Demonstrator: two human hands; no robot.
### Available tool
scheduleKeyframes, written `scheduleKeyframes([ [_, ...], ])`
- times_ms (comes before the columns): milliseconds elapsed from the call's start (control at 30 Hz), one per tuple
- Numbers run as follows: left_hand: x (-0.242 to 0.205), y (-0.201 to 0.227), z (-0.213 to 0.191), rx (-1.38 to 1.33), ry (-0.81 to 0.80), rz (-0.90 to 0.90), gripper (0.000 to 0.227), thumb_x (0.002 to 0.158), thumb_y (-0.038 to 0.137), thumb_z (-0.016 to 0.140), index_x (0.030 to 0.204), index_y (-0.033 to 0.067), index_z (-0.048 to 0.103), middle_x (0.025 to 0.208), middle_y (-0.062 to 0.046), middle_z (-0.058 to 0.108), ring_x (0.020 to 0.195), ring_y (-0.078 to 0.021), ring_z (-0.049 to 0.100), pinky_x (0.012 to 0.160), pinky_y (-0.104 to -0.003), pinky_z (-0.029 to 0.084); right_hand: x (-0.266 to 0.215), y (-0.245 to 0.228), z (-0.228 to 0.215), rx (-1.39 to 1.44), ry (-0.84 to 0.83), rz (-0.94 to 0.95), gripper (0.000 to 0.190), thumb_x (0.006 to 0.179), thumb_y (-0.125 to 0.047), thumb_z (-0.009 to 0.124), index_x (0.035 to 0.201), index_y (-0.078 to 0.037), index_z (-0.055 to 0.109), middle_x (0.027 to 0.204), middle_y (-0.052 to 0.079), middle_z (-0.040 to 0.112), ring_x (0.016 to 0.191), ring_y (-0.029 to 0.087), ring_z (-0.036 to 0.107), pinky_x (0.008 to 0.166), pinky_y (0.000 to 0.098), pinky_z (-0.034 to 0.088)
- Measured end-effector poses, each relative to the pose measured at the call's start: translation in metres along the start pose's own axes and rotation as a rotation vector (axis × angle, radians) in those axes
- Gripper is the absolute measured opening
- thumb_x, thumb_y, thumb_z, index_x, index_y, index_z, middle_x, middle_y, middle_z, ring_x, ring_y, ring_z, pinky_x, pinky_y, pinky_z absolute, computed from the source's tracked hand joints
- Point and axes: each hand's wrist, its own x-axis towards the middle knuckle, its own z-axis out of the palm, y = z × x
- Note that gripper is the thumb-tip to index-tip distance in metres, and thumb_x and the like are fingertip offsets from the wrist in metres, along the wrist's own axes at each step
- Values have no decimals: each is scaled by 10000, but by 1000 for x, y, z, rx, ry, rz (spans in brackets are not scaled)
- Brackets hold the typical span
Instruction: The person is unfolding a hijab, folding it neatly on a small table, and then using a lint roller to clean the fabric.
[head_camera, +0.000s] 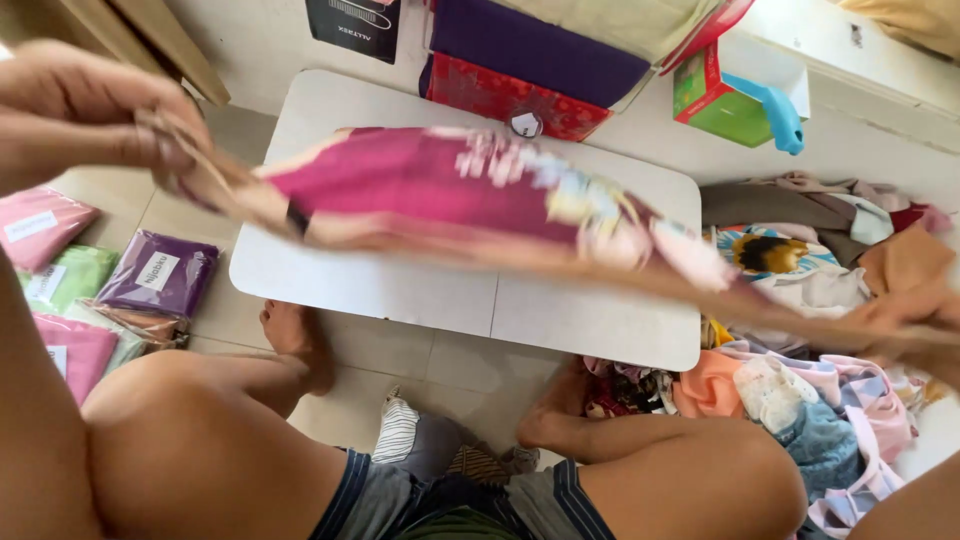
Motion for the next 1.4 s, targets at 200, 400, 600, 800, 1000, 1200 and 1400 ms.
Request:
scheduleKeyframes([
  [200, -2, -36, -6, -46, -248, -439, 316, 866, 27, 679, 979, -161, 906, 844, -266, 988, 789, -310, 889, 769, -414, 694, -50, -90, 64, 66, 39, 234, 200, 810, -212, 747, 824, -81, 898, 863, 17, 968, 729, 133, 834, 626, 323, 623],
  [400, 18, -28, 32, 113, -394, -618, 316, 949, 139, 668, 964, -72, 903, 901, -134, 899, 871, -211, 782, 859, -336, 577, 7, -123, 82, -138, -218, 366, 220, 895, -296, 688, 999, -254, 877, 843, -49, 898, 735, 112, 781, 701, 276, 540],
  [600, 46, -68, 59, 369, -38, -732, 269, 1034, 279, 624, 1117, 89, 796, 1034, -72, 775, 990, -208, 702, 891, -369, 510, 68, -74, 122, 20, -45, 344, 184, 912, -236, 722, 998, -106, 820, 884, 28, 804, 811, 138, 683, 711, 286, 492],
  [800, 87, -141, 73, 619, -24, -678, 280, 1016, 344, 611, 1038, 130, 790, 977, -86, 785, 934, -251, 649, 776, -411, 505, 125, -10, 152, -120, -60, 174, 261, 926, -325, 746, 769, -117, 735, 569, 4, 588, 547, 115, 471, 568, 298, 356],
  [1000, 120, -176, 78, 770, -89, -724, 310, 997, 336, 568, 1099, 130, 777, 979, -148, 781, 937, -338, 666, 685, -474, 537, 179, 32, 163, -149, -208, 238, 276, 977, -321, 700, 814, -101, 736, 620, 26, 584, 593, 134, 460, 619, 320, 356],
  [1200, 137, -235, 86, 731, -19, -745, 353, 1021, 365, 520, 1137, 129, 756, 1109, -203, 721, 1016, -418, 634, 729, -531, 536, 213, 53, 180, -51, -222, 374, 241, 968, -293, 704, 849, -90, 750, 713, 21, 624, 673, 144, 500, 656, 312, 382],
  [1400, 141, -277, 104, 833, 84, -577, 248, 993, 230, 597, 1078, 179, 824, 889, -142, 784, 848, -408, 776, 713, -491, 620, 220, 51, 196, -47, -133, 383, 245, 950, -180, 703, 1164, -106, 797, 1000, 199, 790, 897, 324, 737, 848, 447, 579],
])
